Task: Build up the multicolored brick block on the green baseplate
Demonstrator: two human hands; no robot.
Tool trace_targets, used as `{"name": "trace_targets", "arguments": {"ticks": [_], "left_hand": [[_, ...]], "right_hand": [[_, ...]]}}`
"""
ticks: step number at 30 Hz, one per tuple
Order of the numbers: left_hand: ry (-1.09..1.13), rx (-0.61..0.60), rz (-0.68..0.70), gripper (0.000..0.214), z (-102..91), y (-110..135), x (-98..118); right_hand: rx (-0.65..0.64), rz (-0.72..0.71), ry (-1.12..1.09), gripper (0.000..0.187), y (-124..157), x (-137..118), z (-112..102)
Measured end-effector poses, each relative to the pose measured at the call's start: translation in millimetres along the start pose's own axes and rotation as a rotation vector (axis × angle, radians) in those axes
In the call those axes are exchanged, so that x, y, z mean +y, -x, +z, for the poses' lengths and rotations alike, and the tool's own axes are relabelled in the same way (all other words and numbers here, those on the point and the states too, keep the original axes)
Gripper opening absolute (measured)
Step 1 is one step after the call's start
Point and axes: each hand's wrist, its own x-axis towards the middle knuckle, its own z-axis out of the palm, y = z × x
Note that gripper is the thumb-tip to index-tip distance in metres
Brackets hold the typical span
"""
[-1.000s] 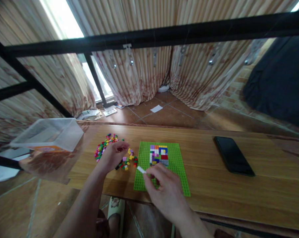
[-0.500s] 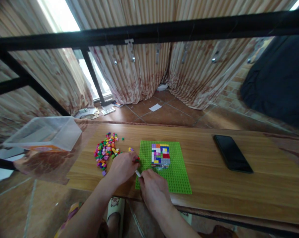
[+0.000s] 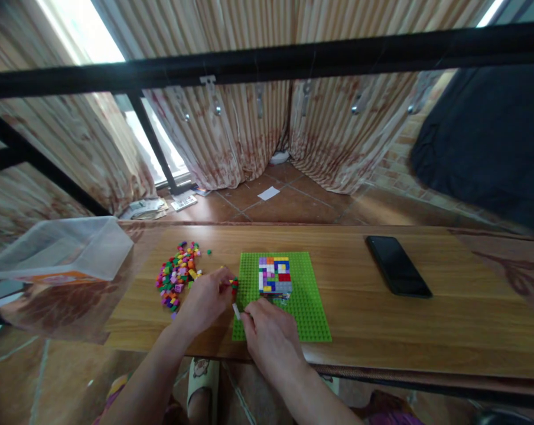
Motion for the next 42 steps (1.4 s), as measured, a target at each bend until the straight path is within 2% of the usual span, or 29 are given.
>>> {"name": "trace_targets", "arguments": {"ticks": [2,5,8,11,14,19,23,31,34,38,42], "left_hand": [[0.203,0.03,0.0,0.02,-3.0,-0.9,1.2],[0.683,0.014,-0.027,0.008,-8.3,-1.6,2.7],[1.11,-0.08,-0.087,0.019,-12.0,0.5,7.4],[1.33,-0.187,-0.115,0.028,-10.8,5.0,17.6],[1.435,-0.222,-0.144,0.028,-6.1,8.1,30.5],[1.504,-0.212,-0.219,0.03,-0.5,7.1,43.5],[1.512,-0.217,-0.25,0.033,3.8,6.4,46.2],[1.46,-0.207,-0.208,0.03,10.2,6.6,48.9],[1.411,-0.173,-0.177,0.028,9.4,5.7,49.0],[1.323,-0.001,-0.212,0.024,8.5,2.6,45.9],[1.228,0.071,-0.244,0.018,10.6,-0.8,41.8]], "right_hand": [[0.048,-0.024,-0.041,0.019,-0.3,-0.7,-1.8],[0.161,-0.074,-0.174,0.019,-2.0,-3.3,-8.3],[0.28,-0.103,-0.343,0.012,-5.6,-5.4,-18.9],[0.329,-0.091,-0.466,0.014,-9.1,-5.3,-28.1],[0.339,-0.092,-0.536,0.016,-10.9,-3.3,-31.9],[0.39,-0.12,-0.527,0.018,-11.4,2.1,-33.1],[0.436,-0.205,-0.413,0.018,-12.5,5.9,-37.1],[0.476,-0.251,-0.257,0.013,-12.7,7.8,-39.1],[0.479,-0.163,-0.302,0.011,-15.2,15.8,-42.3],[0.506,0.049,-0.41,0.013,-22.0,36.8,-49.3],[0.435,0.109,-0.445,0.017,-25.3,47.5,-50.6]]}}
